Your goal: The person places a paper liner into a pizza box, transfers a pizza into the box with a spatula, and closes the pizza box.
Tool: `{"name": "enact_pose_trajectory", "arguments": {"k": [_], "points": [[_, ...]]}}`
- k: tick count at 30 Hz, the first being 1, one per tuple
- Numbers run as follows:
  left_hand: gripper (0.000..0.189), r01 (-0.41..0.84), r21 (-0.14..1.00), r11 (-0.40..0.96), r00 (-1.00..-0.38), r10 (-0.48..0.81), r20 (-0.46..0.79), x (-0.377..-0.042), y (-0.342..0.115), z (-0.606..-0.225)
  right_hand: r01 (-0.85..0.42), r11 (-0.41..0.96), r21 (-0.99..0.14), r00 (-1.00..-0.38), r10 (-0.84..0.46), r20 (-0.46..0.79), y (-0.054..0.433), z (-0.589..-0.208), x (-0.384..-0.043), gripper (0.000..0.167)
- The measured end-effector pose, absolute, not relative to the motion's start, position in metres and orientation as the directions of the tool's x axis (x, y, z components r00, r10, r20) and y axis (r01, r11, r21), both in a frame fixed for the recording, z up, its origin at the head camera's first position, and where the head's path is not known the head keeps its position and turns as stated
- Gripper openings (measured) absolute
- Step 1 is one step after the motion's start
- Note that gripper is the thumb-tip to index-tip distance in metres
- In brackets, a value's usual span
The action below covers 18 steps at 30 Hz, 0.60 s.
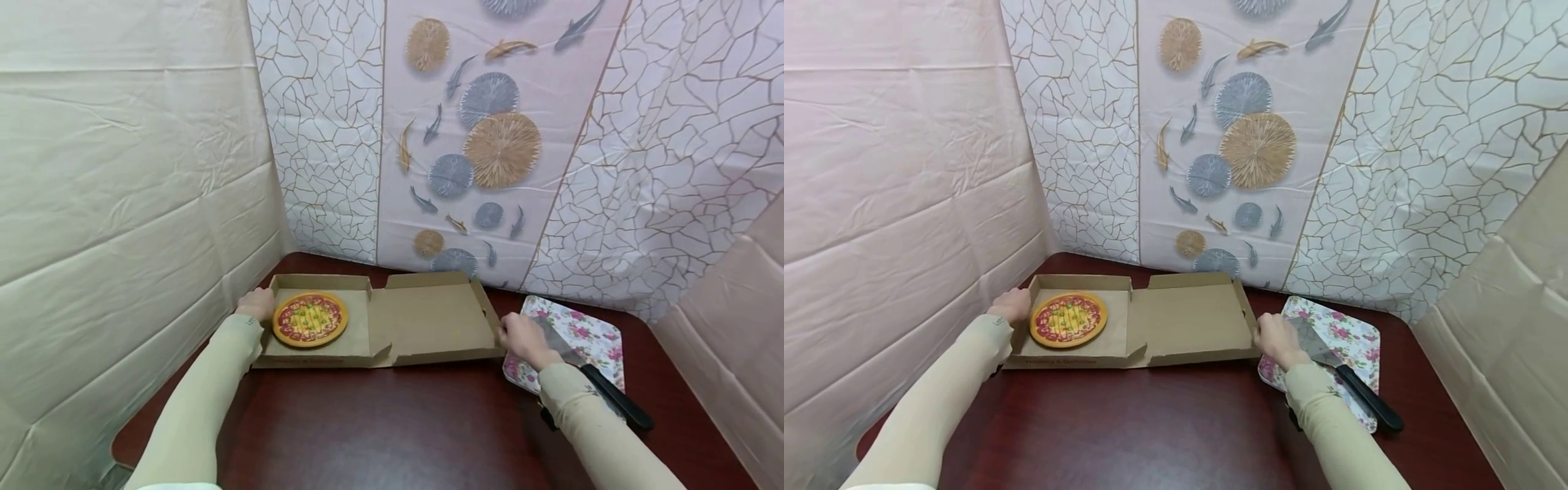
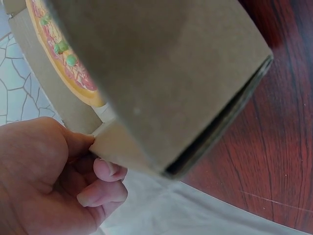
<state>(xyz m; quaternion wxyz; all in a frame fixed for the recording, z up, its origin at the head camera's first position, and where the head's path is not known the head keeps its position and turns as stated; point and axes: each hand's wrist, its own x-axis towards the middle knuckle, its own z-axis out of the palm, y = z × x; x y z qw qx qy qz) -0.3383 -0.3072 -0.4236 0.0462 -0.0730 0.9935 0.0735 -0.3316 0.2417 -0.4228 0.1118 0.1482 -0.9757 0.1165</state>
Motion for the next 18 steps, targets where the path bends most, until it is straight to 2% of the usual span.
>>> {"name": "enact_pose_trajectory", "arguments": {"k": [5,14,18], "points": [[0.034,-0.154,0.143,0.978,-0.985,-0.140,-0.101,-0.336,-0.307,-0.421,-0.350,0.922,-0.165,-0.900,-0.282,0.331,0.241,-0.412,-0.333,0.034],[0.025,-0.144,0.169,0.975,-0.980,-0.117,-0.159,-0.336,-0.308,-0.421,-0.368,0.921,-0.128,-0.880,-0.301,0.368,0.241,-0.394,-0.335,0.035],[0.045,-0.153,0.207,0.966,-0.970,-0.108,-0.216,-0.338,-0.308,-0.423,-0.402,0.911,-0.095,-0.846,-0.330,0.418,0.244,-0.389,-0.338,0.030]]}}
